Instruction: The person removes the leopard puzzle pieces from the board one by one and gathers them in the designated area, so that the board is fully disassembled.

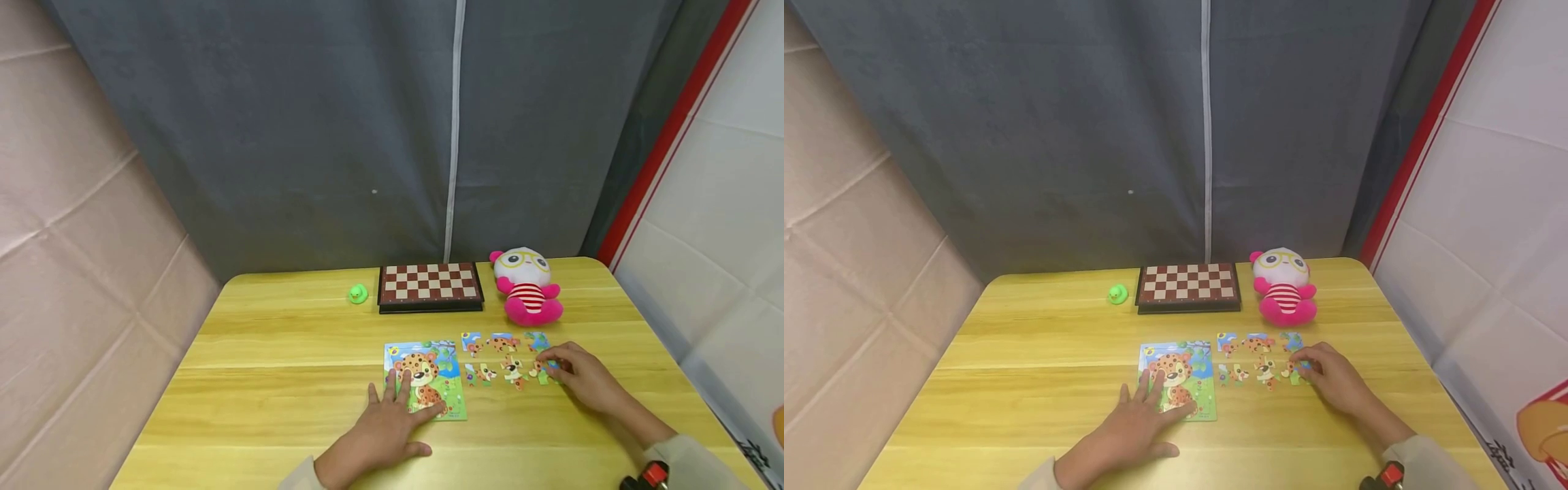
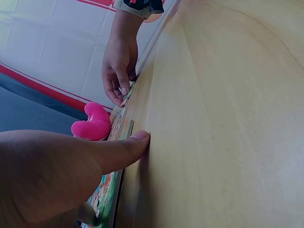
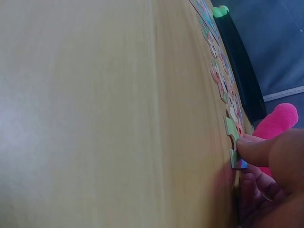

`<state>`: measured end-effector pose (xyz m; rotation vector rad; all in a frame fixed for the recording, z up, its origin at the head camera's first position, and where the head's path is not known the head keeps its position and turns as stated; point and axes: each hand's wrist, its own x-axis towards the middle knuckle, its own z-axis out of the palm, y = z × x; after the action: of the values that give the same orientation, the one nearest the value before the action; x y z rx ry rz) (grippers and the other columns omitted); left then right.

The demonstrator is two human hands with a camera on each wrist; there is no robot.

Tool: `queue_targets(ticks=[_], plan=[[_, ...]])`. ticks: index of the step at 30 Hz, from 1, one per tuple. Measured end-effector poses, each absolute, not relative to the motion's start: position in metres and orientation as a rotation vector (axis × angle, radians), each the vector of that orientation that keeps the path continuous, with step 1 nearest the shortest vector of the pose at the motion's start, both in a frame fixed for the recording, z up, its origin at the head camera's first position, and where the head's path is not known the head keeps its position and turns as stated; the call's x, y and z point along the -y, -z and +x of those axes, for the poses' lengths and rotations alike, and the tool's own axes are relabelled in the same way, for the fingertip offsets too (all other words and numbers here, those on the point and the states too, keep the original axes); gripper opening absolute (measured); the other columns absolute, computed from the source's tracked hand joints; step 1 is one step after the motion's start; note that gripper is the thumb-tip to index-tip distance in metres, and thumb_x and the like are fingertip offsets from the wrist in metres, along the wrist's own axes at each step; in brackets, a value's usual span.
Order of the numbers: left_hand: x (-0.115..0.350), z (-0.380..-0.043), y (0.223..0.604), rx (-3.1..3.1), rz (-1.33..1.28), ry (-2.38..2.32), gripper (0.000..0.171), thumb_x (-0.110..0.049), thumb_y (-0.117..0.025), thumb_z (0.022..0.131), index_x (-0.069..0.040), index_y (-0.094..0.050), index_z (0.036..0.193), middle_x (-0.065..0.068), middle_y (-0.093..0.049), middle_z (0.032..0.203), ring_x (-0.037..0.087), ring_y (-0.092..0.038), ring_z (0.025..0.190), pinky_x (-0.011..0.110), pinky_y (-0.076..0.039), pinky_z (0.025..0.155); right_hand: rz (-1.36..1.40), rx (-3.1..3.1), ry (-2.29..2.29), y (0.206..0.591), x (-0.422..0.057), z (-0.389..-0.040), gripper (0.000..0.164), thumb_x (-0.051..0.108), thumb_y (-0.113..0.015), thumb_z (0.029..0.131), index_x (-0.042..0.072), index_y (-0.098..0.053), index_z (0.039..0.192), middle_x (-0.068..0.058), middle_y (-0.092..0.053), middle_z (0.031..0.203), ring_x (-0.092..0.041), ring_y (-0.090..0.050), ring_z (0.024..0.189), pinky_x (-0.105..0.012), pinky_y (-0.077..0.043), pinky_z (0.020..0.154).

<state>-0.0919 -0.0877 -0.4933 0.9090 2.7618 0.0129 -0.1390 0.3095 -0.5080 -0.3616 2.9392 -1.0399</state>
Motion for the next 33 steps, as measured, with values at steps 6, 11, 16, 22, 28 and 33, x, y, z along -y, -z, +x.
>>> queue_targets(ticks=[6, 11, 16, 22, 28, 33], plan=[[0.089, -0.094, 0.492, -2.748, 0.904, -0.051, 0.075, -0.073, -0.055, 0.088, -0.059, -0.026, 0.155, 0.030, -0.018, 0.166, 0.059, -0.016, 0.149, 0.081, -0.030, 0.105, -0.355, -2.945, 1.033, 0.507, -0.309, -0.139, 0.023, 0.003, -0.069, 0.096, 0.013, -0.075, 0.115, 0.001, -0.056, 0.095, -0.006, -0.045, 0.077, -0.025, -0.040, 0.064], [0.089, -0.094, 0.491, -2.748, 0.908, -0.063, 0.074, -0.073, -0.056, 0.089, -0.058, -0.027, 0.156, 0.030, -0.018, 0.166, 0.059, -0.018, 0.149, 0.081, -0.029, 0.107, -0.356, -2.942, 1.042, 0.506, -0.309, -0.140, 0.022, 0.004, -0.069, 0.096, 0.013, -0.075, 0.116, 0.001, -0.057, 0.099, -0.007, -0.046, 0.078, -0.025, -0.041, 0.065], [0.090, -0.094, 0.489, -2.762, 0.933, -0.036, 0.073, -0.073, -0.055, 0.088, -0.058, -0.029, 0.155, 0.029, -0.022, 0.165, 0.058, -0.023, 0.148, 0.078, -0.033, 0.107, -0.345, -2.932, 1.043, 0.507, -0.310, -0.139, 0.022, 0.005, -0.069, 0.097, 0.013, -0.075, 0.116, 0.000, -0.058, 0.101, -0.007, -0.046, 0.080, -0.025, -0.041, 0.066], [0.091, -0.096, 0.487, -2.776, 0.941, 0.006, 0.071, -0.075, -0.052, 0.089, -0.060, -0.028, 0.154, 0.027, -0.027, 0.164, 0.056, -0.027, 0.147, 0.074, -0.037, 0.107, -0.345, -2.921, 1.061, 0.507, -0.310, -0.139, 0.022, 0.005, -0.069, 0.097, 0.012, -0.075, 0.117, -0.001, -0.059, 0.103, -0.007, -0.046, 0.080, -0.024, -0.041, 0.067], [0.091, -0.099, 0.488, -2.802, 0.926, 0.020, 0.073, -0.074, -0.052, 0.090, -0.057, -0.028, 0.157, 0.022, -0.033, 0.164, 0.052, -0.032, 0.148, 0.071, -0.042, 0.106, -0.345, -2.914, 1.086, 0.507, -0.311, -0.139, 0.023, 0.005, -0.069, 0.096, 0.011, -0.074, 0.118, 0.000, -0.059, 0.101, -0.007, -0.046, 0.081, -0.024, -0.042, 0.067], [0.093, -0.106, 0.488, -2.831, 0.892, -0.047, 0.073, -0.070, -0.056, 0.092, -0.051, -0.031, 0.158, 0.014, -0.038, 0.163, 0.046, -0.038, 0.147, 0.067, -0.044, 0.106, -0.320, -2.909, 1.099, 0.507, -0.311, -0.138, 0.022, 0.008, -0.071, 0.096, 0.010, -0.074, 0.118, 0.000, -0.059, 0.100, -0.007, -0.046, 0.082, -0.024, -0.042, 0.067]])
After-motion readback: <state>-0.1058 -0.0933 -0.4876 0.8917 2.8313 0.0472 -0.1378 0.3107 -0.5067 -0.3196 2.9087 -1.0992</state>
